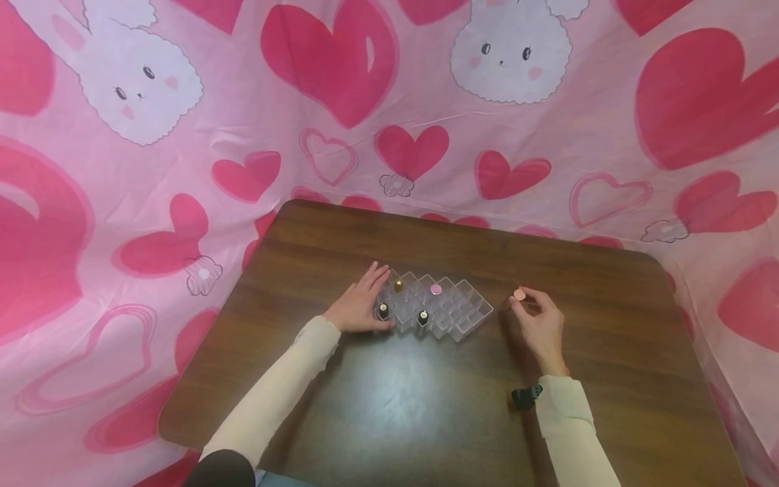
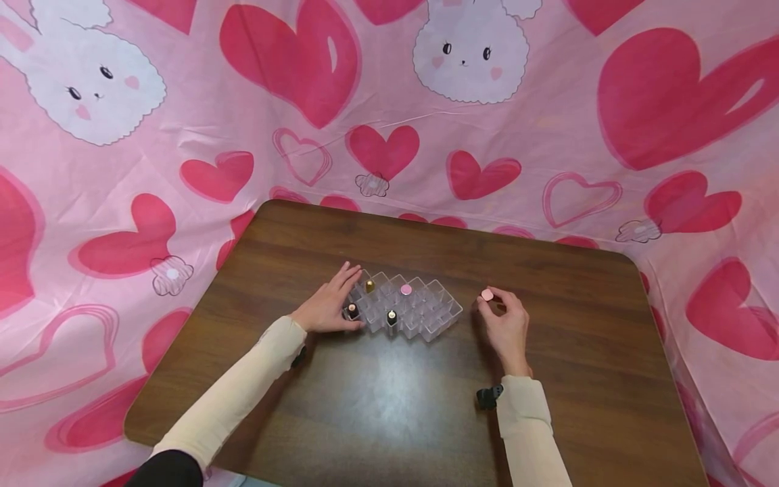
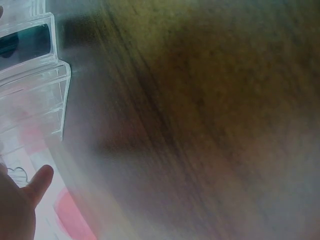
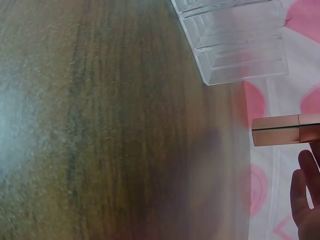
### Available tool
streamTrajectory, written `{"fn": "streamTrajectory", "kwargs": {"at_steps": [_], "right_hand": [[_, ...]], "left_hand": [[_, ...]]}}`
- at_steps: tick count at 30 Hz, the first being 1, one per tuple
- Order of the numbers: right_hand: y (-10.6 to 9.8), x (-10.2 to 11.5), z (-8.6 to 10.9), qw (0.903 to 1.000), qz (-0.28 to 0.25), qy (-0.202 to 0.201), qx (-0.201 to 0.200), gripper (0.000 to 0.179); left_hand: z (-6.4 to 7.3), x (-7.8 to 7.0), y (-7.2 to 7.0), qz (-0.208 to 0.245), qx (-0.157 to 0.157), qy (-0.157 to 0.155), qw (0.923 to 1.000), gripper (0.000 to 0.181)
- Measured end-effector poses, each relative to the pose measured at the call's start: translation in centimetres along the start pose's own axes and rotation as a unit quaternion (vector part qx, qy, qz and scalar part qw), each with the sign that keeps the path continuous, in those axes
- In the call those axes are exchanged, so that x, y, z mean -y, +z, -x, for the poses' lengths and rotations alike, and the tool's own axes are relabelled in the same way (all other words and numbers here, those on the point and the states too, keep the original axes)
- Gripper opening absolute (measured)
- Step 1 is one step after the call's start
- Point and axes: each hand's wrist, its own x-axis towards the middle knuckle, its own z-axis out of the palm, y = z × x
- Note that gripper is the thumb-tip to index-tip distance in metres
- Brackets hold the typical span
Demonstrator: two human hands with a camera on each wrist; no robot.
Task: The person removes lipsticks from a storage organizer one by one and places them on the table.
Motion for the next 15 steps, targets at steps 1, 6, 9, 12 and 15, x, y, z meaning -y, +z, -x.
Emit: {"fn": "streamTrajectory", "kwargs": {"at_steps": [1, 6, 9, 12, 15], "right_hand": [[0.03, -0.06, 0.01, 1.0000, 0.003, 0.005, 0.003, 0.034], [0.24, -0.29, -0.04, 0.9995, 0.011, 0.023, 0.017, 0.032], [0.33, -0.47, 0.02, 0.9992, 0.013, 0.029, 0.024, 0.034], [0.40, -0.63, 0.14, 0.9992, 0.013, 0.028, 0.026, 0.035], [0.47, -0.77, 0.20, 0.9995, 0.005, 0.021, 0.023, 0.034]], "left_hand": [[0.00, 0.00, 0.01, -0.001, 0.000, -0.001, 1.0000, 0.111], [-0.01, 0.04, 0.05, -0.004, -0.001, -0.002, 1.0000, 0.111], [-0.03, 0.09, 0.11, -0.003, -0.007, 0.004, 1.0000, 0.111], [-0.03, 0.14, 0.19, -0.003, -0.012, 0.008, 0.9999, 0.111], [0.01, 0.17, 0.23, -0.001, -0.012, 0.008, 0.9999, 0.111]]}}
